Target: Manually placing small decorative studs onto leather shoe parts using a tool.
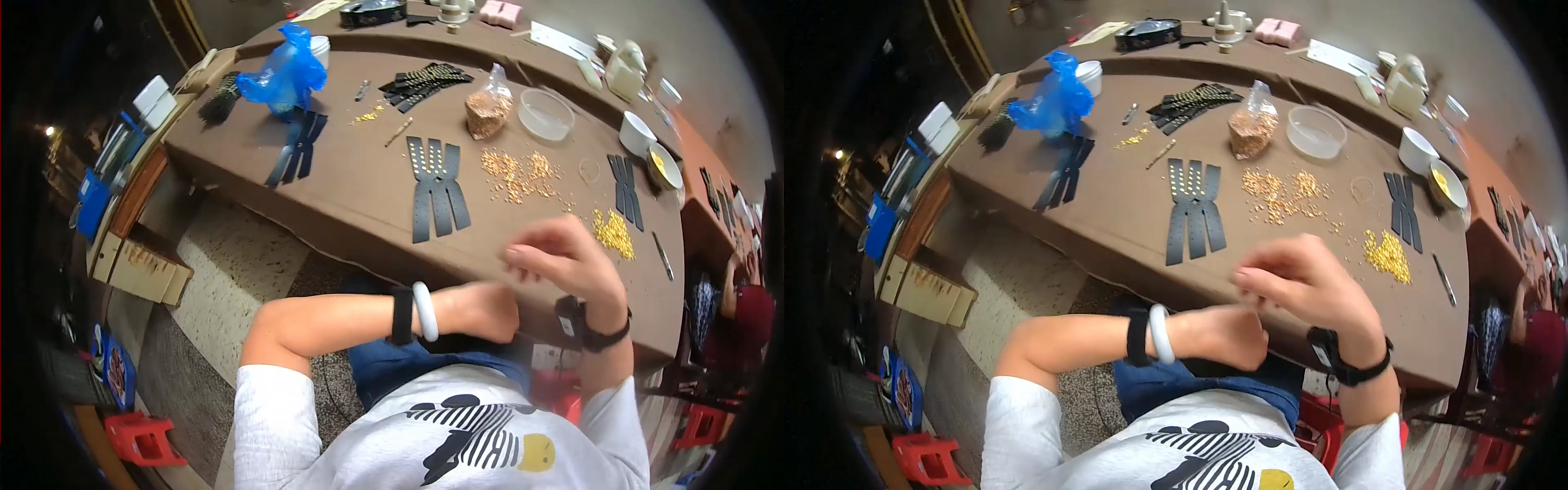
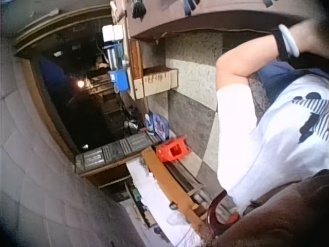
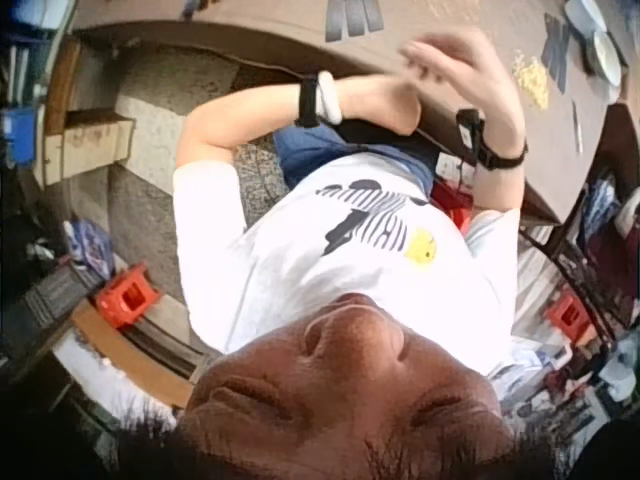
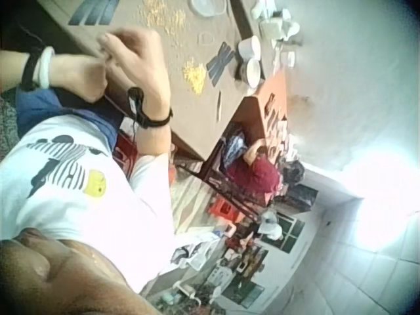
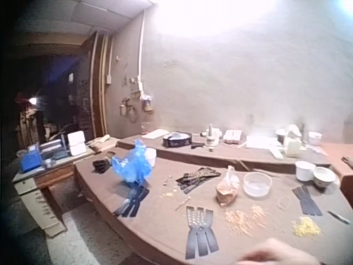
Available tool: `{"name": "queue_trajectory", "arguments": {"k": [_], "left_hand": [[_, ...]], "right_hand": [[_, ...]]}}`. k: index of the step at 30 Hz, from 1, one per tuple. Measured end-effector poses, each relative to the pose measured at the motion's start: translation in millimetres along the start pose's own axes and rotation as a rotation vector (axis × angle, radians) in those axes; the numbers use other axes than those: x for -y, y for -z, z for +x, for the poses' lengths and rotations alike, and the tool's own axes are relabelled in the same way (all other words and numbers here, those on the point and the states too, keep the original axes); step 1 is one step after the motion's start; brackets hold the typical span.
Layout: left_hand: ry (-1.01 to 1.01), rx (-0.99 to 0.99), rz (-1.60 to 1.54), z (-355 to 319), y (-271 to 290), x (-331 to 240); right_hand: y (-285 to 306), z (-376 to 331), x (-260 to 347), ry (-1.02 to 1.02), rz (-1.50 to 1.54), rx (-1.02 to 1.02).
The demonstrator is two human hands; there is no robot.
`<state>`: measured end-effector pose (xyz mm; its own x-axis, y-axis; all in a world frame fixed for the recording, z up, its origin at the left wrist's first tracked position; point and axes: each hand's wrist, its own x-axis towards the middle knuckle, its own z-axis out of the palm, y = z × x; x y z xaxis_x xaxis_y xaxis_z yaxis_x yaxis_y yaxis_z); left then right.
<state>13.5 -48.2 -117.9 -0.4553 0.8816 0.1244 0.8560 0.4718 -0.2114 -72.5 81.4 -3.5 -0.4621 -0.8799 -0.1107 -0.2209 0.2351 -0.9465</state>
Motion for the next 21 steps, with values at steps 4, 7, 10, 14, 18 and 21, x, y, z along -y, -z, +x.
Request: {"name": "queue_trajectory", "arguments": {"k": [4, 7, 10, 14, 18, 21], "left_hand": [[-0.259, -0.087, -0.253, 23.7, -4.2, -42.8], [-0.31, -0.129, -0.219, 39.3, -4.1, -59.0], [-0.305, -0.12, -0.279, 42.7, 5.5, -70.1], [-0.324, -0.138, -0.207, 45.1, 2.8, -83.6], [-0.294, -0.152, -0.241, 48.8, 5.0, -90.2], [-0.315, -0.098, -0.235, 53.6, 9.3, -95.1]], "right_hand": [[-34.4, 41.4, -29.0, 0.238, -0.078, 0.418], [-57.8, 48.5, -41.4, 0.21, 0.047, 0.684], [-59.7, 50.9, -52.8, 0.21, 0.046, 0.848], [-63.8, 46.3, -61.4, 0.137, 0.413, 0.944], [-67.1, 41.9, -62.7, 0.052, 0.44, 1.023], [-67.3, 43.2, -69.0, 0.132, 0.425, 1.094]]}}
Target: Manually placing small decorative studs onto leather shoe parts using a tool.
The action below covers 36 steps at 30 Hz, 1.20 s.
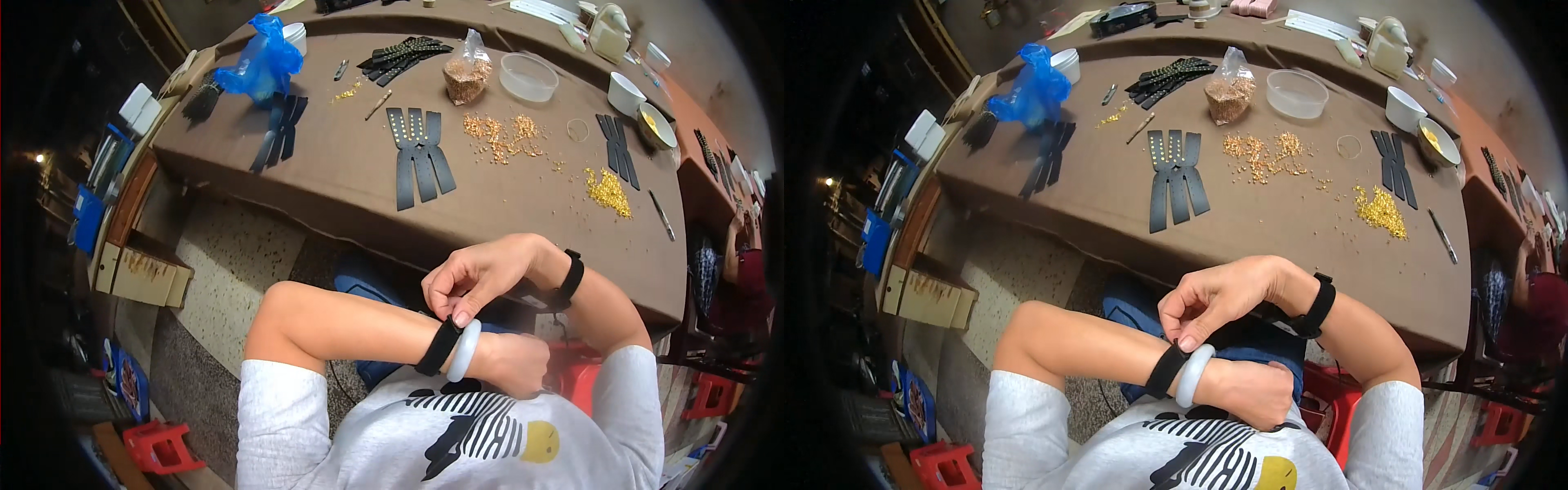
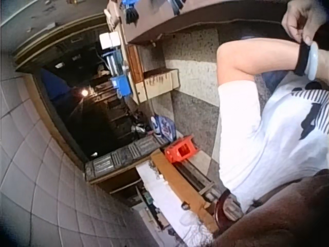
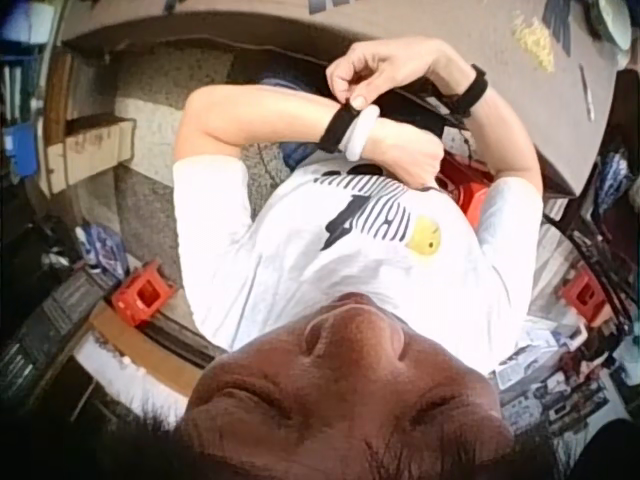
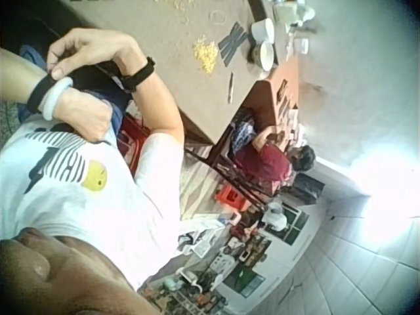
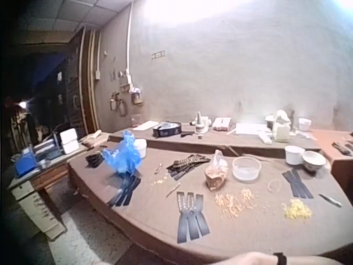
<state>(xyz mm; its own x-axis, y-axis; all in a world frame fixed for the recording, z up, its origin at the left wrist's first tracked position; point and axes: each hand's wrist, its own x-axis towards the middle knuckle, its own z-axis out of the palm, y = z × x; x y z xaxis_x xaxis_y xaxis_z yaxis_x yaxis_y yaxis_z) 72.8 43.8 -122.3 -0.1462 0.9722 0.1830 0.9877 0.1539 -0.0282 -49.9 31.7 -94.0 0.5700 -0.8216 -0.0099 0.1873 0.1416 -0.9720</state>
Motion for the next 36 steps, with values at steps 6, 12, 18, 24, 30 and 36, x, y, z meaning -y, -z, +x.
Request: {"name": "queue_trajectory", "arguments": {"k": [6, 12, 18, 24, 30, 36], "left_hand": [[0.017, 0.099, -0.11, 15.2, 16.6, -4.0], [0.004, -0.137, -0.126, 25.0, 7.3, -8.1], [0.027, -0.099, -0.001, 27.3, -9.8, -10.2], [0.03, 0.067, -0.02, 25.5, -16.4, -0.9], [0.105, -0.006, 0.089, 11.4, -33.5, 7.1], [0.308, -0.121, -0.26, 17.3, -64.4, 4.9]], "right_hand": [[-18.0, -0.7, -1.4, 0.09, 0.16, -0.133], [-4.9, -0.1, -27.7, -0.005, 0.1, -0.092], [-14.9, -9.2, -16.6, -0.134, 0.132, -0.095], [-19.5, -19.4, -10.3, -0.21, 0.058, -0.169], [-33.6, -27.6, 11.6, -0.306, -0.175, -0.334], [-58.8, -31.0, 35.7, -0.391, -0.491, -0.453]]}}
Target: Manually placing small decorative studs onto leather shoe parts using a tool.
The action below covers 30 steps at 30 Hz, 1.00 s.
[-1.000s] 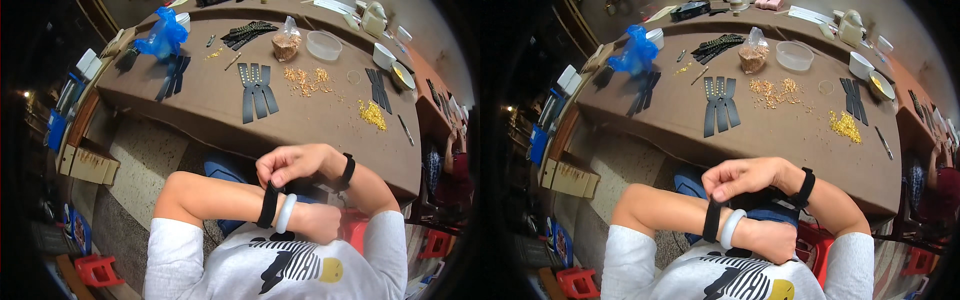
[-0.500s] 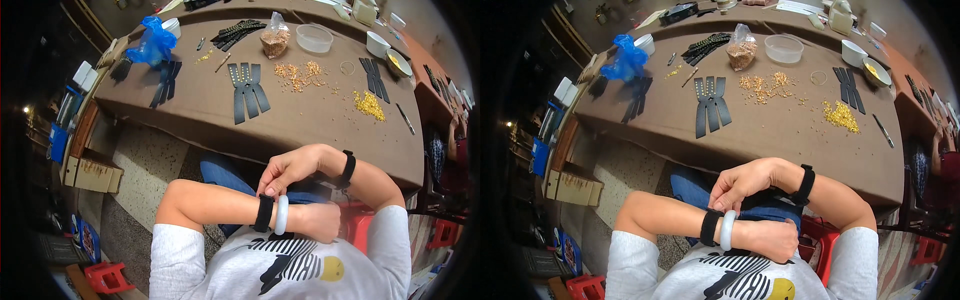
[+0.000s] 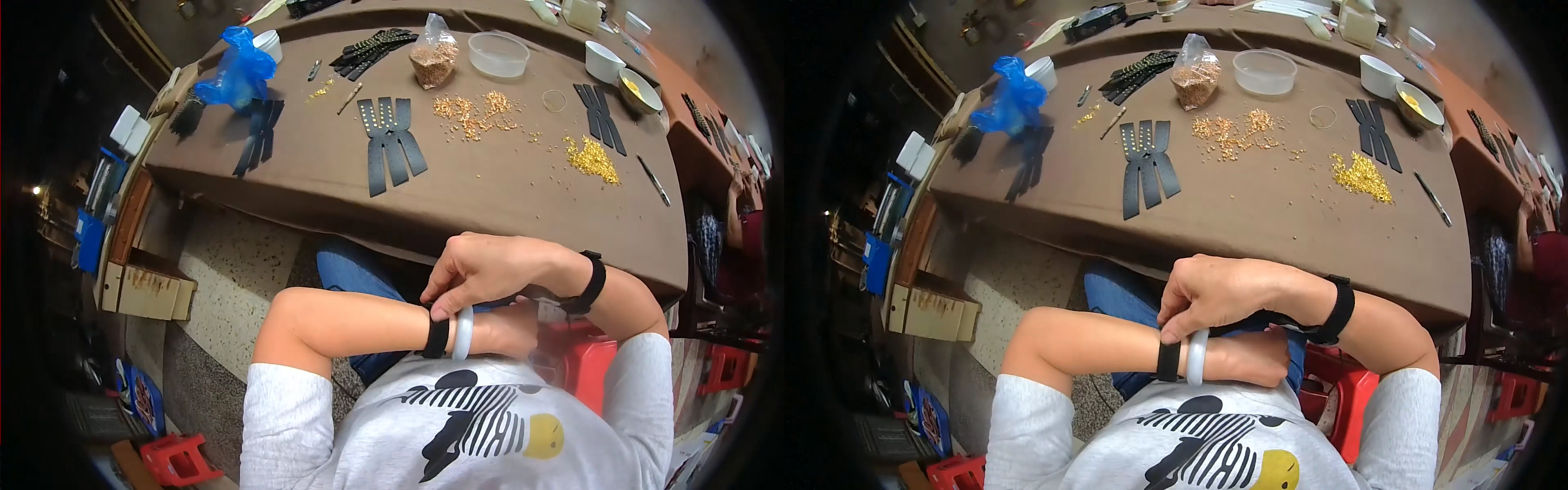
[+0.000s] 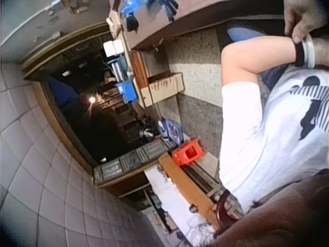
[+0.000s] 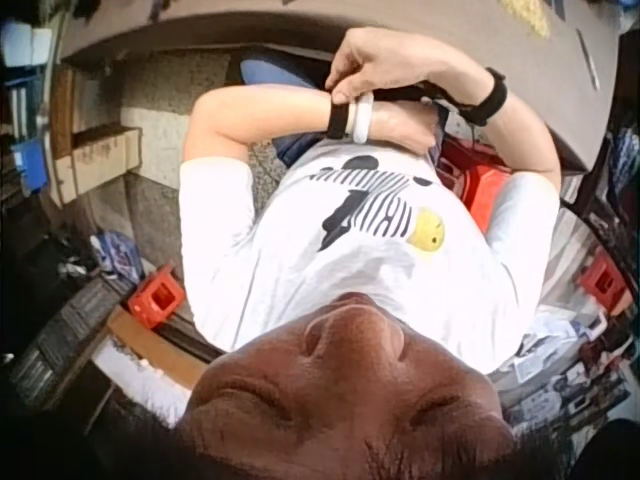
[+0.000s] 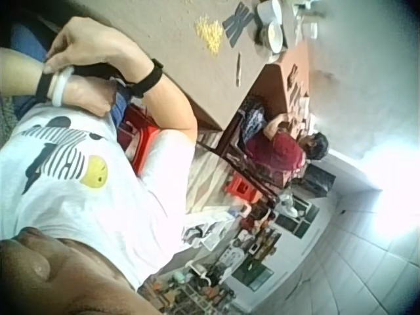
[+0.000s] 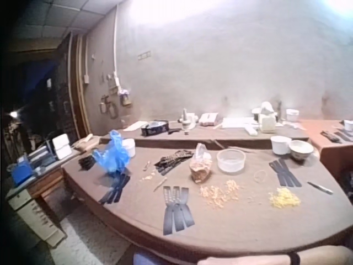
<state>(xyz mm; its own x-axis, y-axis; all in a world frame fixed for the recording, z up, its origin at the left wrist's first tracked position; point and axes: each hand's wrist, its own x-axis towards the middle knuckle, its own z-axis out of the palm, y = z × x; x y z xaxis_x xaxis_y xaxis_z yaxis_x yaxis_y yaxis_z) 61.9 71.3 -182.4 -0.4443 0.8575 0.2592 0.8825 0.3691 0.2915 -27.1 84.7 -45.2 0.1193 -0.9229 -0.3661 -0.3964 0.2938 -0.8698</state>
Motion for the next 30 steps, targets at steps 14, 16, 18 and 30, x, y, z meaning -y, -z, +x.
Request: {"name": "queue_trajectory", "arguments": {"k": [14, 16, 18, 30], "left_hand": [[-0.112, 0.027, 0.329, 6.6, 44.5, -18.3], [-0.109, 0.091, 0.308, 5.2, 41.7, -17.3], [-0.101, 0.155, 0.286, 4.2, 38.3, -14.5], [-0.203, 0.297, 0.413, 20.2, 20.0, -13.9]], "right_hand": [[-15.9, 30.7, -62.0, -0.239, 0.583, -0.253], [-21.1, 35.1, -74.0, -0.277, 0.617, -0.235], [-20.7, 35.1, -80.6, -0.289, 0.651, -0.238], [-1.2, 20.0, -76.8, -0.301, 0.243, -0.536]]}}
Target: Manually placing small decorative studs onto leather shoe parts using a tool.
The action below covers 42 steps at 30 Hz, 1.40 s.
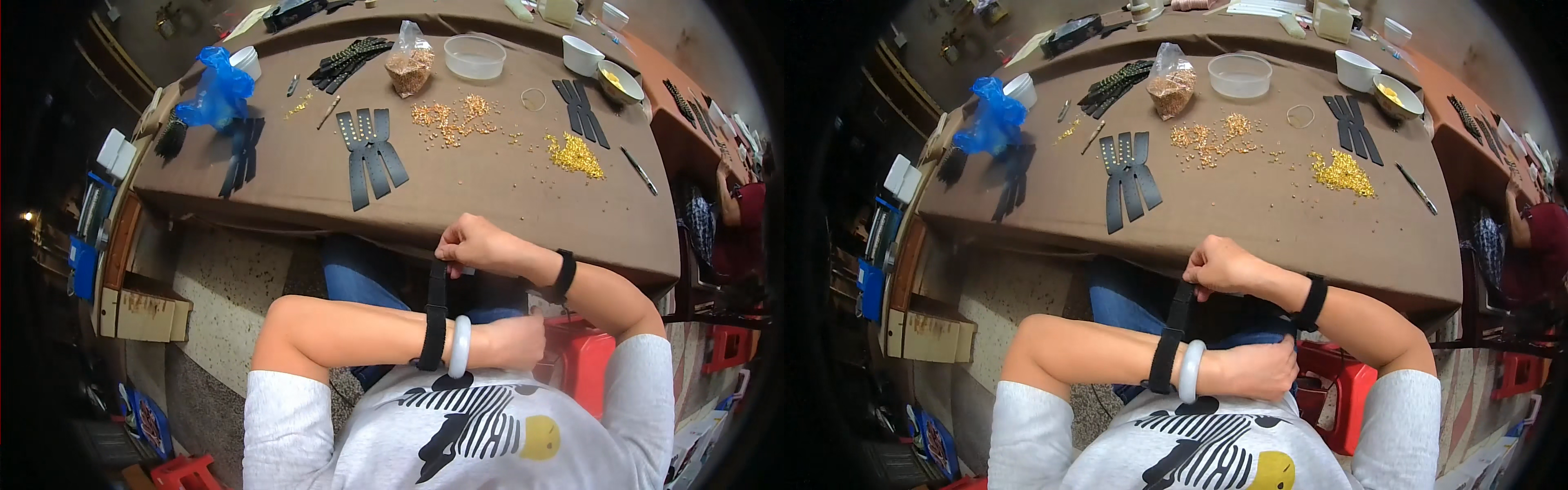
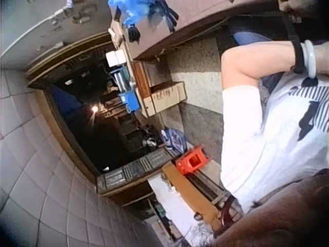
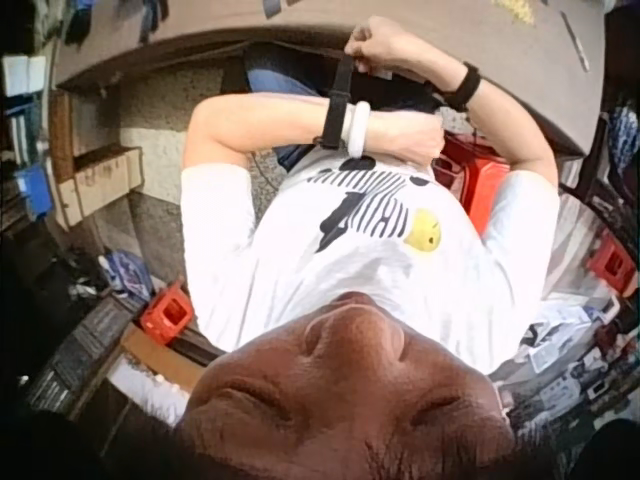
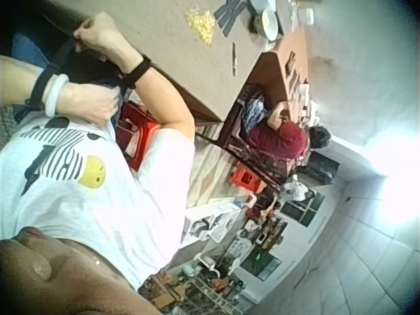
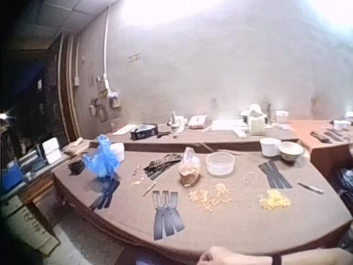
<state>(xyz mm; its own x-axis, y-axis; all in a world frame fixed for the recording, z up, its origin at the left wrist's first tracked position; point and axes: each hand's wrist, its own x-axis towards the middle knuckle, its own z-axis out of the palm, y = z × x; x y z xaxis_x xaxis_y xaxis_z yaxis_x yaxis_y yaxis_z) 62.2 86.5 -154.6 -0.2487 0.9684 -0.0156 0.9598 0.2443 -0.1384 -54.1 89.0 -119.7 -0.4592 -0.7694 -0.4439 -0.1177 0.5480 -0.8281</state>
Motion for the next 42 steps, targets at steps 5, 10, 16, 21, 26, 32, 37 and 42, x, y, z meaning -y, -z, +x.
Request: {"name": "queue_trajectory", "arguments": {"k": [5, 10, 16, 21, 26, 32, 37, 42], "left_hand": [[0.174, -0.02, -0.256, -11.9, -14.1, 24.2], [0.356, -0.286, -0.816, -24.1, 6.5, 99.5], [0.261, -0.762, -0.939, -64.9, 18.4, 129.5], [0.577, -0.674, -1.385, -90.5, 83.2, 188.4], [0.742, -1.561, -1.33, -102.5, 100.4, 218.2], [0.979, -1.642, -0.222, -98.7, 95.9, 230.3], [0.706, -1.562, 0.454, -99.8, 89.9, 228.0], [0.835, -1.957, -0.465, -99.5, 66.5, 216.7]], "right_hand": [[11.2, -36.9, 45.0, 0.156, 0.051, -0.074], [-5.3, -64.9, 56.5, 0.835, -0.651, -0.229], [39.6, -86.8, 67.8, 1.02, -0.586, -0.369], [73.6, -96.2, 34.5, 0.776, -0.113, -0.663], [41.6, -57.1, 8.8, 0.462, 0.492, -0.399], [-7.1, -8.2, 16.3, 0.439, 0.785, -0.164], [-12.1, -11.2, 14.1, 0.309, 0.837, -0.263], [-20.6, -12.7, -5.5, 0.394, 0.746, -0.274]]}}
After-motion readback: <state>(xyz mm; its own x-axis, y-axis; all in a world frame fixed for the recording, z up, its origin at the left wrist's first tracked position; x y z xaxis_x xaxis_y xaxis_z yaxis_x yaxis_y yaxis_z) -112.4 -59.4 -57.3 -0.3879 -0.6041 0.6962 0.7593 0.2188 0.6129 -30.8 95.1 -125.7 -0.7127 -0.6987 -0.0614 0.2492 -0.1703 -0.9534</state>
